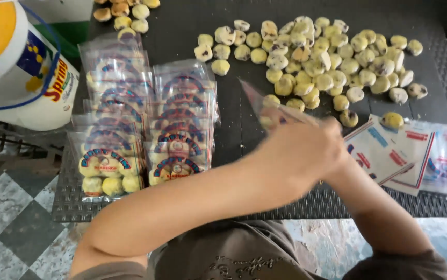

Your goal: Packing small round baked goods into clear plastic bags from a large pile on a table.

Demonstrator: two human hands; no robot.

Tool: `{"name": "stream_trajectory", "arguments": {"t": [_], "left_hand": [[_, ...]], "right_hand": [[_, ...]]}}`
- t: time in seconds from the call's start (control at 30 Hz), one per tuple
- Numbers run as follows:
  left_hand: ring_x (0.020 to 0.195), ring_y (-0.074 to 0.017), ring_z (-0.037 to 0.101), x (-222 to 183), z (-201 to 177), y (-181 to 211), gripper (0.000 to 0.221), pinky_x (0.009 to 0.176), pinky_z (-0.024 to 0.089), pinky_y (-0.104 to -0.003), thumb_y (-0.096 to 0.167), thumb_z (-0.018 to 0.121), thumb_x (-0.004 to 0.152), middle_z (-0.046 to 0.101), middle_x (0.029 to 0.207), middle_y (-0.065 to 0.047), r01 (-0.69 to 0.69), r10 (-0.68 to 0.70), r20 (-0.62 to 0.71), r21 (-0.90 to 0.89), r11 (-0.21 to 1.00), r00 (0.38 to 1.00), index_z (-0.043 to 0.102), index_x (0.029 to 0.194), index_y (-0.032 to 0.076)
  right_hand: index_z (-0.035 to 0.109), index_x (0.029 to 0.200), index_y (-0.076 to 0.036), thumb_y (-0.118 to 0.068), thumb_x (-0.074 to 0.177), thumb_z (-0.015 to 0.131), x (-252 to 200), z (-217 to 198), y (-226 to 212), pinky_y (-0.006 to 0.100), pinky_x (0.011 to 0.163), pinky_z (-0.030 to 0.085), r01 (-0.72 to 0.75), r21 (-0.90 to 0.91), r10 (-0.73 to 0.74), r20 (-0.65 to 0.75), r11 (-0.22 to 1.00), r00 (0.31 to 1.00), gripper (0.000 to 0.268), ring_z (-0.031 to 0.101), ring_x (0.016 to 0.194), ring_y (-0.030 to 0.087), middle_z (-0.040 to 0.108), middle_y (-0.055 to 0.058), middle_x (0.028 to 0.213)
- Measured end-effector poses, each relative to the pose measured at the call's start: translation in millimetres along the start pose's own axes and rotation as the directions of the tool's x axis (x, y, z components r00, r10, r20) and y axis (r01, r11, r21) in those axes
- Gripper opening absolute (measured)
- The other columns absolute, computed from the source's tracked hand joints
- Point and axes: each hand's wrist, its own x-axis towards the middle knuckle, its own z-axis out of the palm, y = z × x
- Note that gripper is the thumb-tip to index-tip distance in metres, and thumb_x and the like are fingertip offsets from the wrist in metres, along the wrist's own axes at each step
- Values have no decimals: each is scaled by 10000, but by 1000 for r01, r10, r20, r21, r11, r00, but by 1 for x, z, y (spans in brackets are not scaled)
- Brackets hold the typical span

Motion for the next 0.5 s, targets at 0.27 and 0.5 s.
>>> {"name": "stream_trajectory", "arguments": {"t": [0.27, 0.5], "left_hand": [[1184, -300, 553, -29, 28, -26, 406, 807, 520, -421, 81, 381, 865, 423, 1416, -131, -308, 127, -416, -403, 862, 900, 482, 1252, 10], [1052, -254, 624, -79, 38, -93, 608, 921, 523, -354, 352, 562, 835, 612, 1201, -143, 91, -358, -186, -769, 633, 915, 426, 1332, 30]], "right_hand": [[183, 1450, -112, -312, 801, 622, 8, 28, 50, 247, 671, 407, -550, 324, 483, 269, 770, 833, 809, 516, 881, 88, 337, 98, 1445], [463, 1259, -25, -7, 850, 611, 21, 29, 84, 316, 976, 544, 80, 968, -804, 149, 236, 575, 435, 631, 1090, 236, 591, 139, 1181]]}}
